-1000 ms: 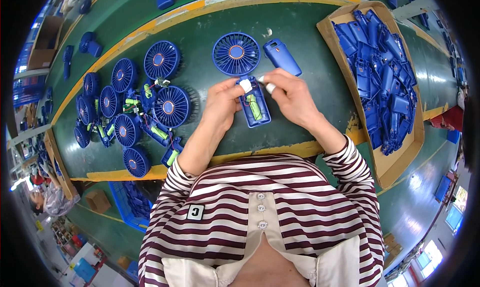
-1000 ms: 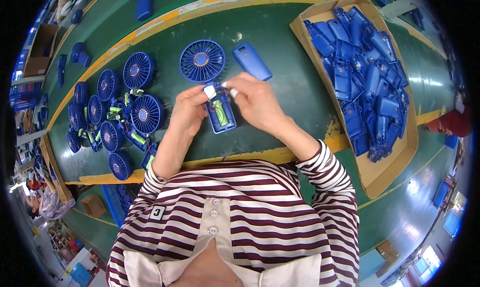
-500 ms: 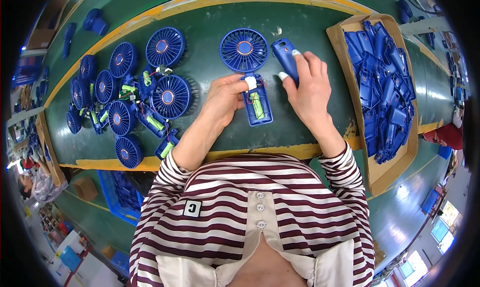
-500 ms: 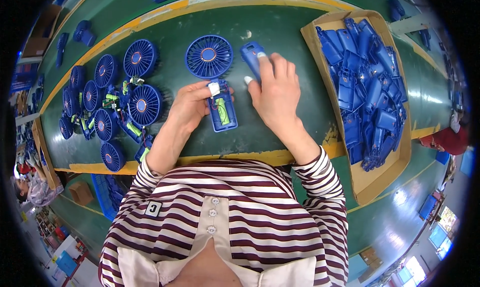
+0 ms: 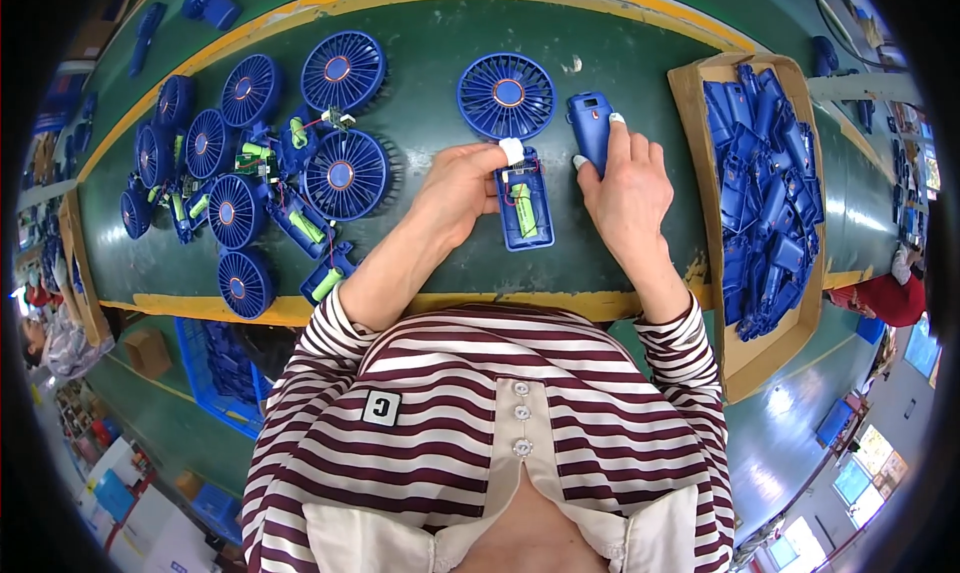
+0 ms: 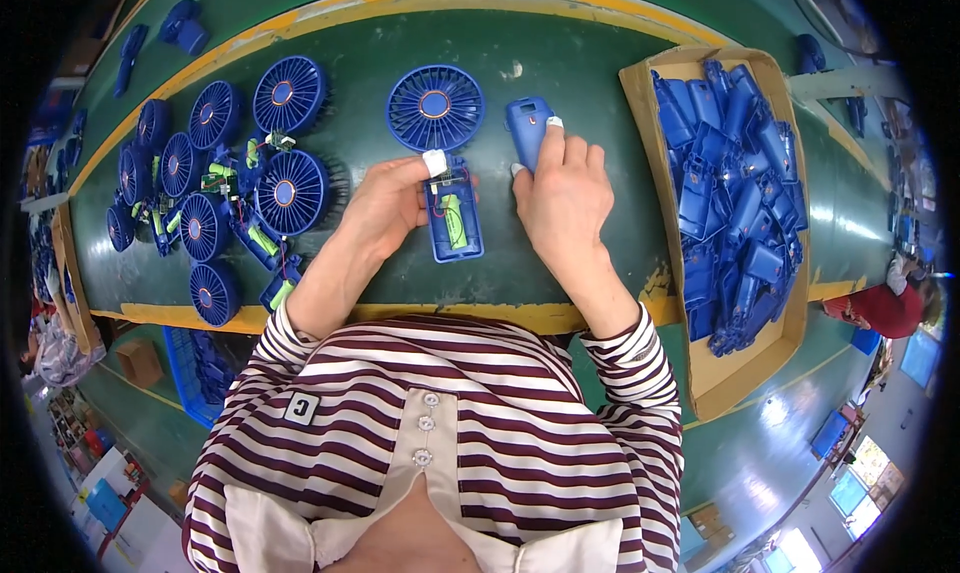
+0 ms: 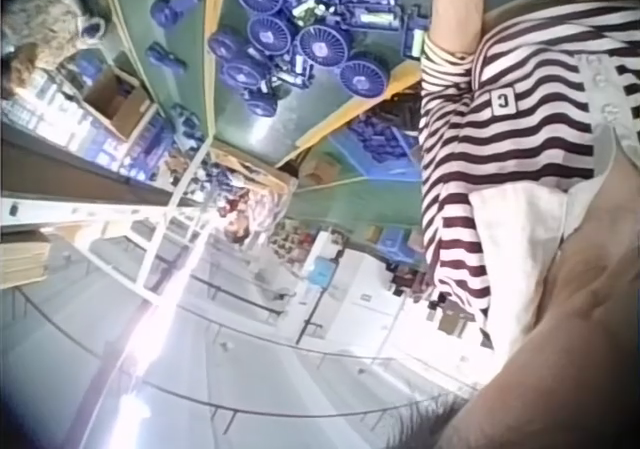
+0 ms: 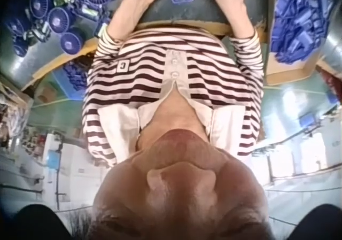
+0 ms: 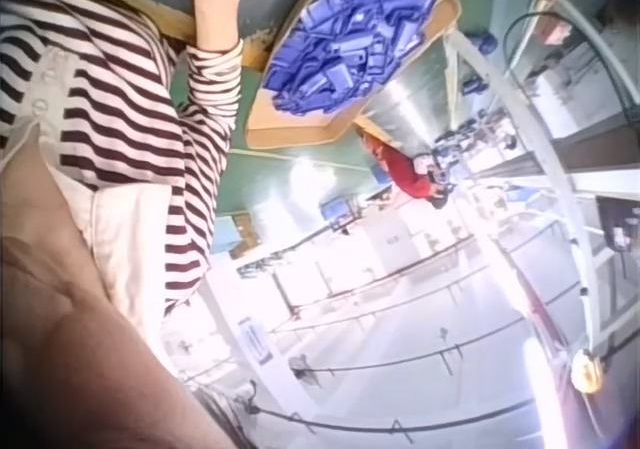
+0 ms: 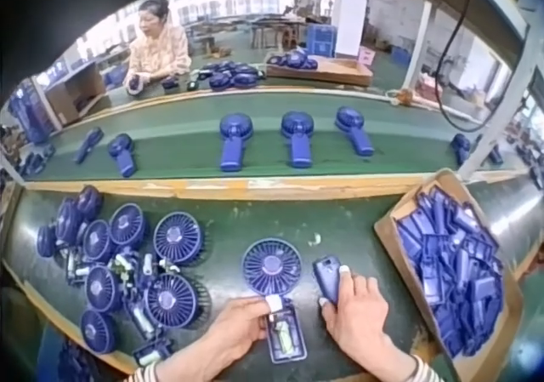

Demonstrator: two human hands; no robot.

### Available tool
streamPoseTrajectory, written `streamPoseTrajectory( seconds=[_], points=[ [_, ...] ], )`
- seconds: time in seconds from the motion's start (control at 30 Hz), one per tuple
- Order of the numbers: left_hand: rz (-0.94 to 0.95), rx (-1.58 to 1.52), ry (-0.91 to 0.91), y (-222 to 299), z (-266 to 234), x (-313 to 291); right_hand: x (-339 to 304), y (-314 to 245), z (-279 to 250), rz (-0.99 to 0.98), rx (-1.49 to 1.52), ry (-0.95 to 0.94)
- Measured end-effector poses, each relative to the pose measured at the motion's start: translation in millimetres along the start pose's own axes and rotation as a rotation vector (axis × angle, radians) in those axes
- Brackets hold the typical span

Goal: The person assembles portable fans by fitting the wiring, circuit board, and battery into each handle, snapping the plastic casing cover on, and placing the assembled fans onto the conveyor belt.

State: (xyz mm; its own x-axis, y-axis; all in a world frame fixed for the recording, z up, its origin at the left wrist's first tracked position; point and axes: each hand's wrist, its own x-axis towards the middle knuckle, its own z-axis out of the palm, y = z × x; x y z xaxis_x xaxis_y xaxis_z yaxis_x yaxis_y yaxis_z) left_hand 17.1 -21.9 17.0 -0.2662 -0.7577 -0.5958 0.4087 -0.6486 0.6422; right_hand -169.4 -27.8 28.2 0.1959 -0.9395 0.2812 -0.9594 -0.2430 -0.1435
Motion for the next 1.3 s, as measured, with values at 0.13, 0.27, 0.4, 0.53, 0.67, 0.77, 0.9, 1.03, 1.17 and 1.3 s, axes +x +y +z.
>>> streamPoseTrajectory(
  seconds=[0.13,0.27,0.4,0.53,0.67,0.77,0.9,1.03,1.17,1.3],
  points=[
    [-0.004,-0.062,-0.008,-1,1,2,-2,-3,-8,0.098,0.087,-0.032],
    [0.020,-0.066,-0.028,-1,0,-3,-8,-30,-51,0.048,0.303,-0.060],
    [-0.019,-0.080,-0.028,2,3,-3,-27,-58,-67,-0.167,0.397,-0.171],
    [0.013,-0.130,-0.040,1,3,-2,-26,-64,-53,-0.189,0.357,-0.205],
    [-0.005,-0.094,0.001,4,7,-5,-23,-62,-43,-0.139,0.316,-0.154],
    [0.009,-0.132,-0.060,5,7,-8,-18,-60,-42,-0.100,0.313,-0.184],
    [0.014,-0.139,-0.075,3,6,-7,-15,-60,-41,-0.071,0.313,-0.203],
    [0.038,-0.182,-0.071,2,7,-7,-15,-60,-38,-0.073,0.312,-0.197],
    [0.031,-0.119,-0.088,-1,4,-5,-16,-60,-34,-0.081,0.313,-0.205],
    [0.043,-0.192,-0.070,-1,5,-4,-15,-60,-33,-0.094,0.302,-0.215]
  ],
)
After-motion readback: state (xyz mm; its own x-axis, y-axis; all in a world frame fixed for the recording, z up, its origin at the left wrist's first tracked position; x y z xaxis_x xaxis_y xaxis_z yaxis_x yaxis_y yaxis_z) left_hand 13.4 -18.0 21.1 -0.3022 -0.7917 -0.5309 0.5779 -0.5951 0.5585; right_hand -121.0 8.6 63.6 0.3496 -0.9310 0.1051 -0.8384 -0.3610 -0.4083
